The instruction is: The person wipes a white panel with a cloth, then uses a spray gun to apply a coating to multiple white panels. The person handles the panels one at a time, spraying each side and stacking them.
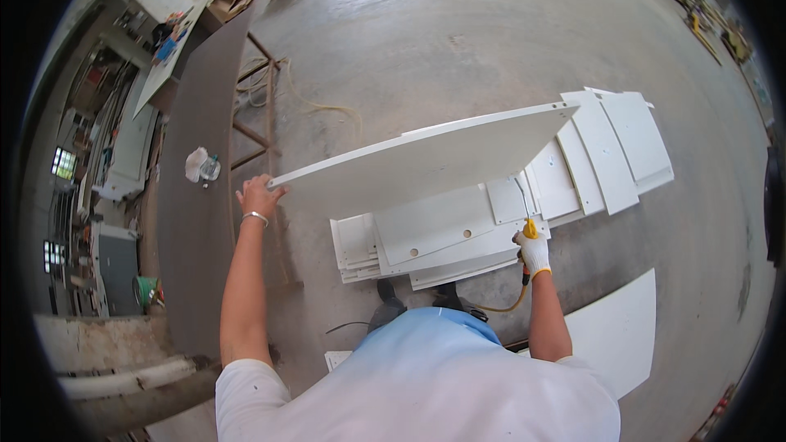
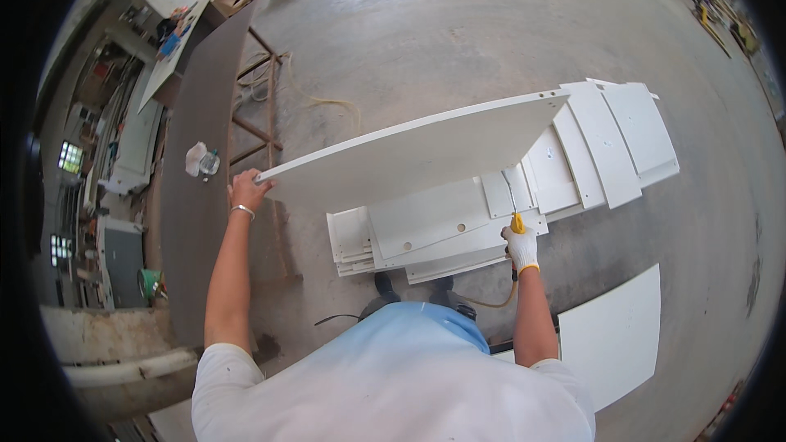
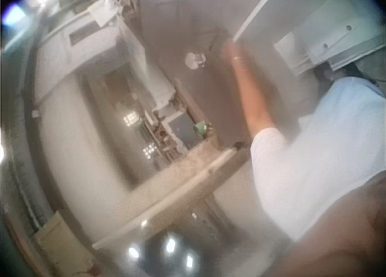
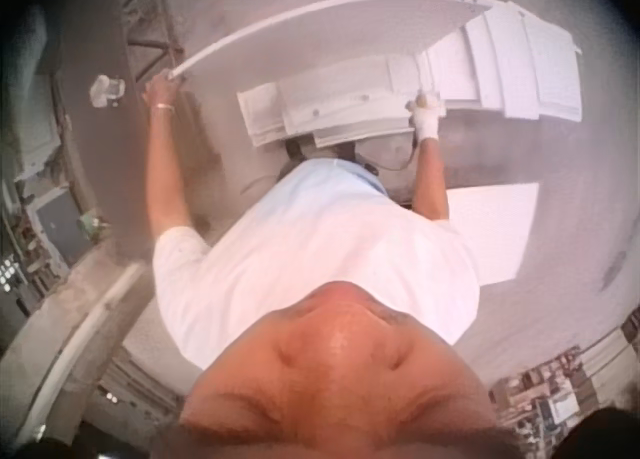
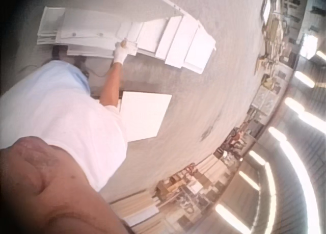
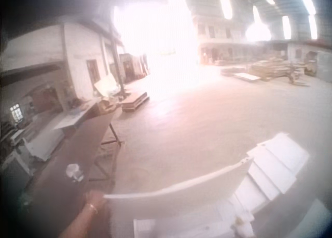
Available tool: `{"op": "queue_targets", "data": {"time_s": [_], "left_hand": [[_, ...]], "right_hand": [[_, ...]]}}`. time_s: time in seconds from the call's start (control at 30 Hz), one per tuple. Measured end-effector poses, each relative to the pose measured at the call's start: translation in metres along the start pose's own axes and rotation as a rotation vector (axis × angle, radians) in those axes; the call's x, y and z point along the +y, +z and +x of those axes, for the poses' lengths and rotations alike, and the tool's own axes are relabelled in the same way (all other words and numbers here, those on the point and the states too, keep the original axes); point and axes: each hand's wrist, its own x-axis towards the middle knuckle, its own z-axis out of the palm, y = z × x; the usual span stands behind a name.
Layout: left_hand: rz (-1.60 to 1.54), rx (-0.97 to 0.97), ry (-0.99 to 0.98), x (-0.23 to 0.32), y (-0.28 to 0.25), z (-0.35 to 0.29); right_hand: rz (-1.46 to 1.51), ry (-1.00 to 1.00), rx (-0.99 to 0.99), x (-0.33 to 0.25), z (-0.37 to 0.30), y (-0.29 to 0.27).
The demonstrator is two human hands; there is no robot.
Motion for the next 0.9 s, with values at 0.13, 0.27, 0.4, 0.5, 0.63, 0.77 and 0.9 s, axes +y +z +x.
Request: {"op": "queue_targets", "data": {"time_s": [0.13, 0.27, 0.4, 0.5, 0.63, 0.77, 0.9], "left_hand": [[-0.614, -0.144, -0.045, -0.044, 0.018, 0.013], [-1.384, 0.018, -0.235, -0.062, 0.053, 0.011], [-1.475, -0.059, -0.257, -0.077, 0.114, 0.006], [-1.277, -0.304, -0.137, -0.09, 0.173, 0.0], [-1.666, -0.631, -0.165, -0.098, 0.229, -0.002], [-1.563, -0.614, -0.075, -0.083, 0.202, -0.003], [-1.582, -0.477, 0.089, -0.039, 0.123, -0.029]], "right_hand": [[-0.249, -0.112, -0.25, 0.018, -0.028, 0.053], [-0.521, -0.26, -0.473, 0.038, -0.072, 0.1], [-0.538, -0.08, -0.484, 0.035, -0.099, 0.128], [-0.627, -0.154, -0.526, 0.025, -0.115, 0.147], [-0.771, -0.293, -0.556, 0.026, -0.148, 0.18], [-0.673, -0.219, -0.387, 0.037, -0.184, 0.201], [-0.539, -0.109, -0.192, 0.045, -0.214, 0.203]]}}
